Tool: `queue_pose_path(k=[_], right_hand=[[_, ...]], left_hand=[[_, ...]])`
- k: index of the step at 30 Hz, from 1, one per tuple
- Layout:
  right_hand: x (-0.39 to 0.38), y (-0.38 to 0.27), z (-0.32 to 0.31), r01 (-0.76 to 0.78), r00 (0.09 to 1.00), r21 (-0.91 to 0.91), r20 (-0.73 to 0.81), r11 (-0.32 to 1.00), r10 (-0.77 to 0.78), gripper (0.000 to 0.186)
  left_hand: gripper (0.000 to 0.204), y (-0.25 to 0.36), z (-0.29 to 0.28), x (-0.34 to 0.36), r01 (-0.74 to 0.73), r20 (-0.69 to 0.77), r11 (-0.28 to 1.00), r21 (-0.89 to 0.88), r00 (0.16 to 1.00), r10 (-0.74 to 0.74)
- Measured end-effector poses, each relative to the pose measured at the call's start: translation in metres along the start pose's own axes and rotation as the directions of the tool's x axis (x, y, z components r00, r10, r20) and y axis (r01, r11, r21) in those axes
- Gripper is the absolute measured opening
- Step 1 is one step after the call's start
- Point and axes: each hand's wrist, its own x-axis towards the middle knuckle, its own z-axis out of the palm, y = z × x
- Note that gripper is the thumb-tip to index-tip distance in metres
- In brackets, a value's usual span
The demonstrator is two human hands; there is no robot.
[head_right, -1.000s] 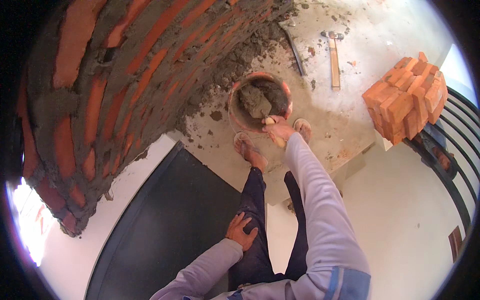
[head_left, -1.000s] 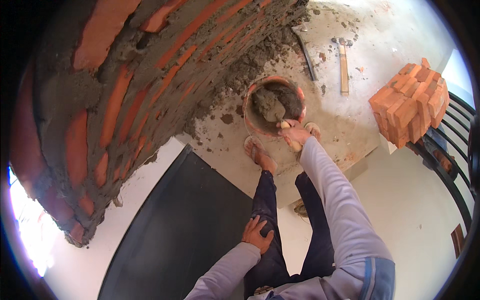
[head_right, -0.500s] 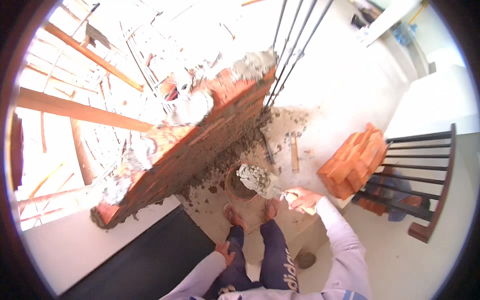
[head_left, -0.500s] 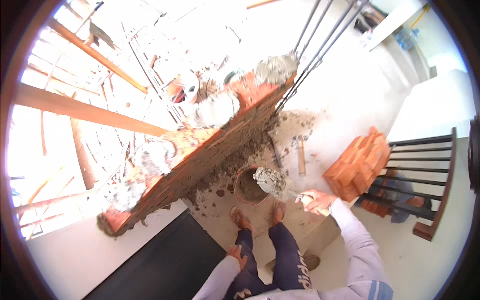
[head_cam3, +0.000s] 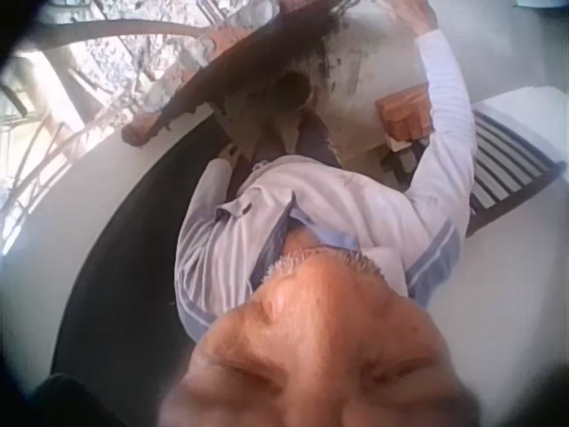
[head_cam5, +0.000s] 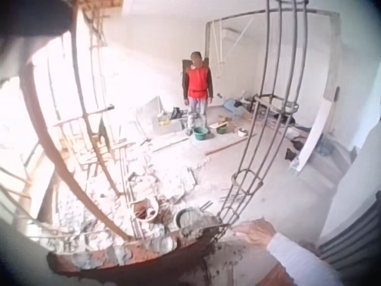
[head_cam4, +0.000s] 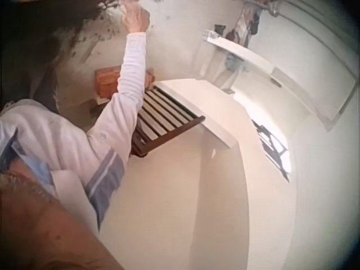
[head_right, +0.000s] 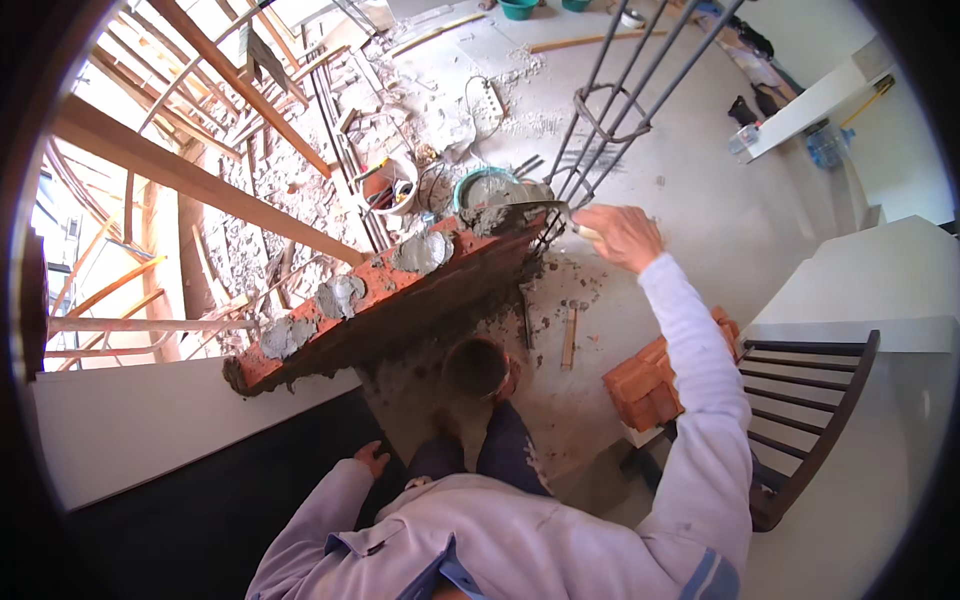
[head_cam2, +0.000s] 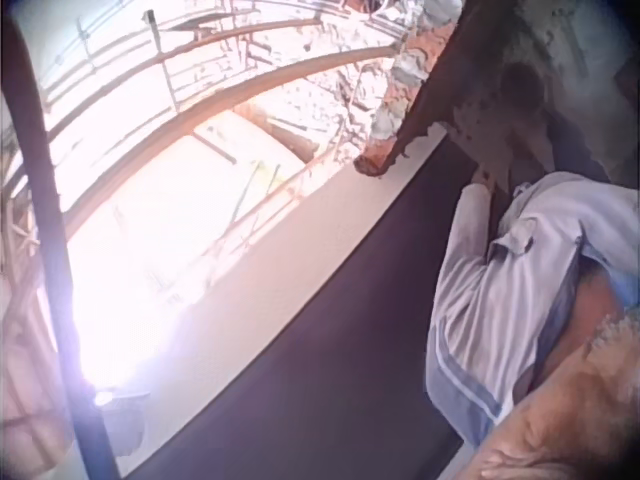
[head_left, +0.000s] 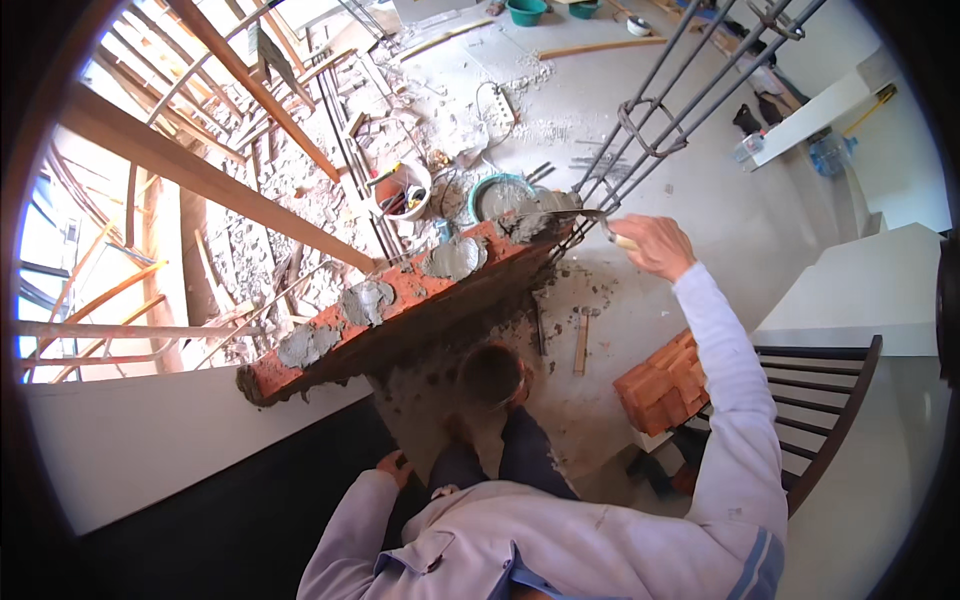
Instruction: The person builds a brick wall by applying mortar to the top of the existing bricks using a trowel and then placing new bricks on top of the mortar, pressing them down by hand.
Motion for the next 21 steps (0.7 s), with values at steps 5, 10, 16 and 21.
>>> queue_pose_path(k=[5,10,16,21], right_hand=[[-0.007,-0.003,0.022,-0.222,0.948,0.125,-0.204,0.967,0.244,0.033],[-0.043,-0.026,0.033,-0.234,0.969,0.389,0.023,0.891,0.245,0.026],[-0.068,-0.010,0.099,-0.272,0.962,0.395,0.099,0.878,0.254,0.027],[-0.065,0.015,0.104,-0.364,0.931,0.359,0.108,0.860,0.349,0.027]], left_hand=[[0.061,0.033,0.022,-0.017,0.026,-0.045,1.000,0.002,0.999,-0.026],[0.060,0.046,0.043,-0.012,0.101,0.087,0.994,-0.037,0.991,-0.097],[0.055,0.115,0.007,-0.005,0.034,0.009,0.994,-0.106,0.999,-0.033],[0.058,0.114,-0.012,-0.016,0.008,-0.049,0.981,-0.196,0.999,-0.018]])
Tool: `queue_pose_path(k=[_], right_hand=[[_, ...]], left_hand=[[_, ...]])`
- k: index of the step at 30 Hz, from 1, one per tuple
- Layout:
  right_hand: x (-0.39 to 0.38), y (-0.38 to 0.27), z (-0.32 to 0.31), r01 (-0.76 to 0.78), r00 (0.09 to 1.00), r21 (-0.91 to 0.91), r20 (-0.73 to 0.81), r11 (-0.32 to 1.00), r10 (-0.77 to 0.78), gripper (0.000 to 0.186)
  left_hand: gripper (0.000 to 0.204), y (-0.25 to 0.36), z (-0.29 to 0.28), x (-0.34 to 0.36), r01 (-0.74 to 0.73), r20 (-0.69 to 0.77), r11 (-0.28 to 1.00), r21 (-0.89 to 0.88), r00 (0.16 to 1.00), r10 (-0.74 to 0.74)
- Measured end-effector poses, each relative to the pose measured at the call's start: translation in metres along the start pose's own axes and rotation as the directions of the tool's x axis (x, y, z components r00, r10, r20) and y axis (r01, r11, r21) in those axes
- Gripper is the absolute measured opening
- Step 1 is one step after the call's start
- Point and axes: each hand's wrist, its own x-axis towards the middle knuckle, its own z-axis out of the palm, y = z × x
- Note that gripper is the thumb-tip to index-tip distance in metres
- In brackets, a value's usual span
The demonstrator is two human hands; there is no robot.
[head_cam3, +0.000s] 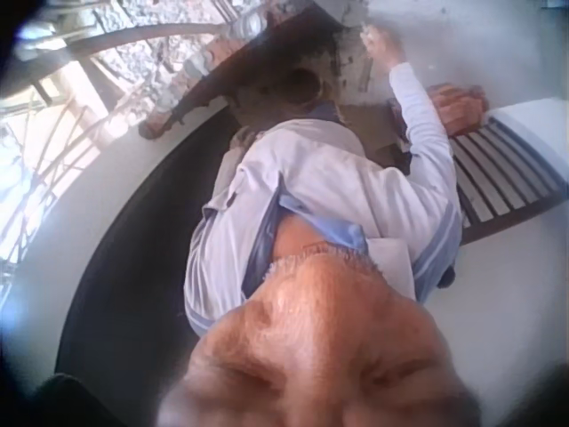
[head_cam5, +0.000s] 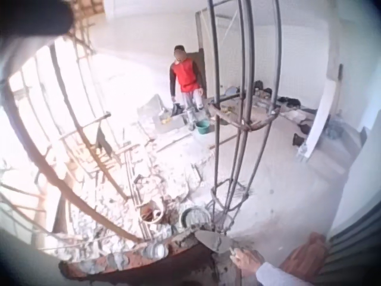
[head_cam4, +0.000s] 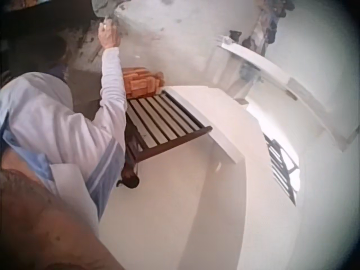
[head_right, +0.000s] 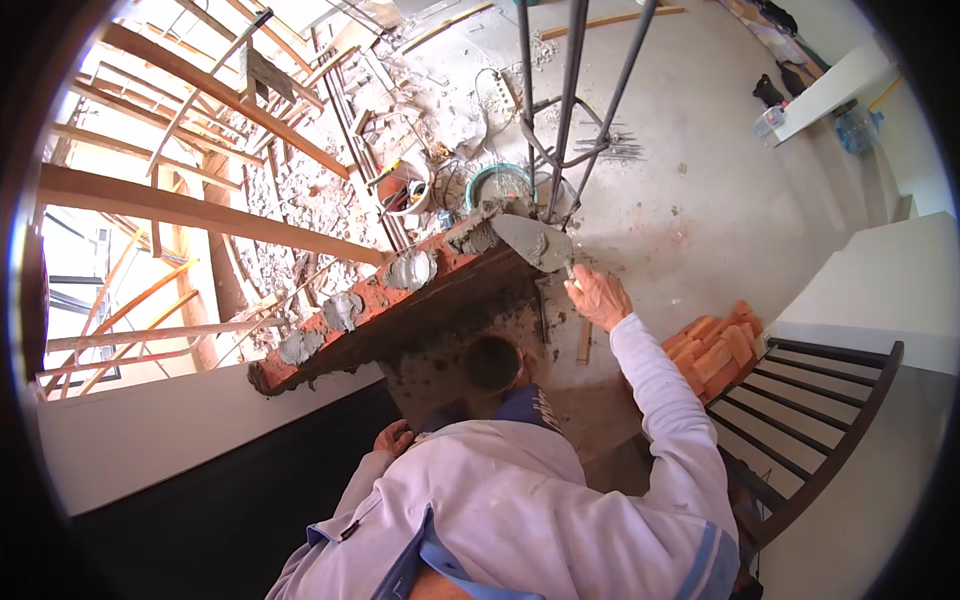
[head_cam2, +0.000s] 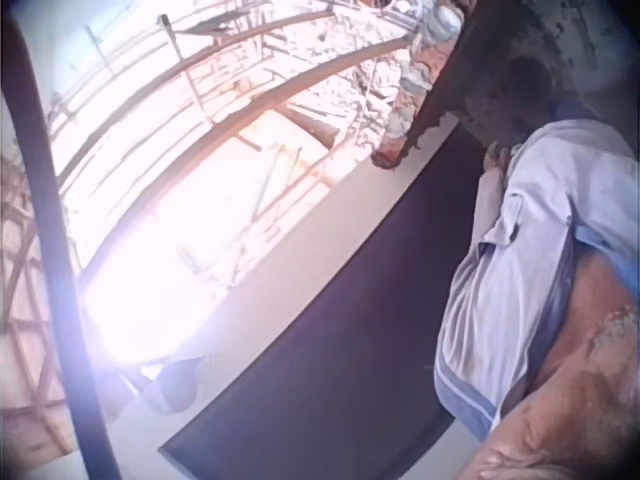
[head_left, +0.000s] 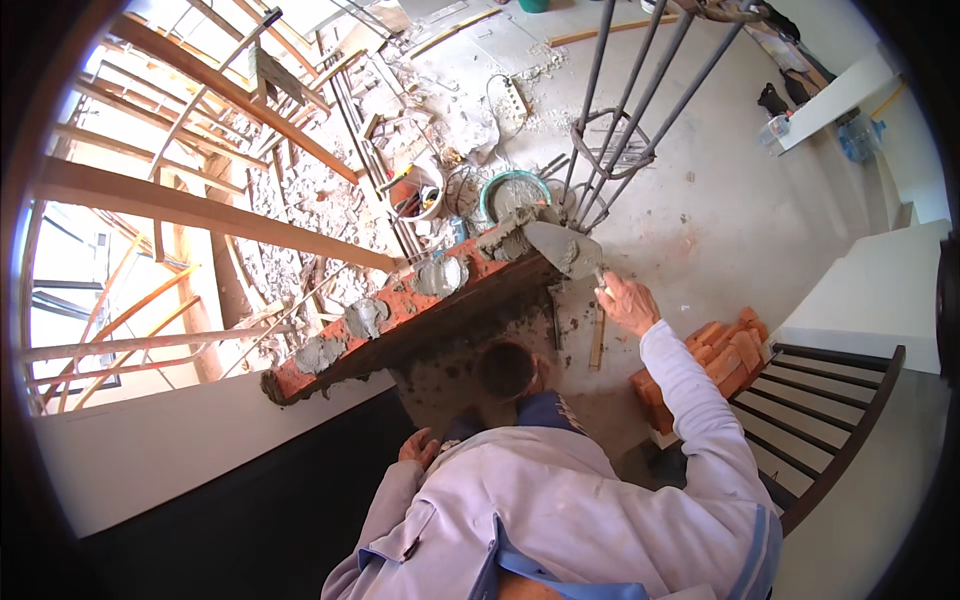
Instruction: The person builds a brick wall by applying mortar to the top of the existing bricks using a trowel and then placing new bricks on top of the mortar, pressing them down by hand.
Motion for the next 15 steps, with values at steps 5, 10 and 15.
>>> queue_pose_path(k=[5,10,15], right_hand=[[-0.016,-0.018,-0.026,-0.008,1.000,0.063,-0.010,0.998,0.008,0.026],[-0.002,-0.080,-0.028,0.034,0.998,0.033,0.055,0.999,-0.036,0.026],[0.003,-0.050,-0.039,-0.190,0.979,-0.081,0.060,0.978,0.196,0.030]], left_hand=[[0.062,-0.009,0.013,0.007,0.038,0.050,0.999,-0.020,0.998,-0.037],[0.059,-0.067,0.022,0.036,0.072,0.045,0.987,-0.147,0.997,-0.066],[0.057,0.005,-0.014,0.048,-0.077,0.103,0.997,-0.005,0.992,0.077]])
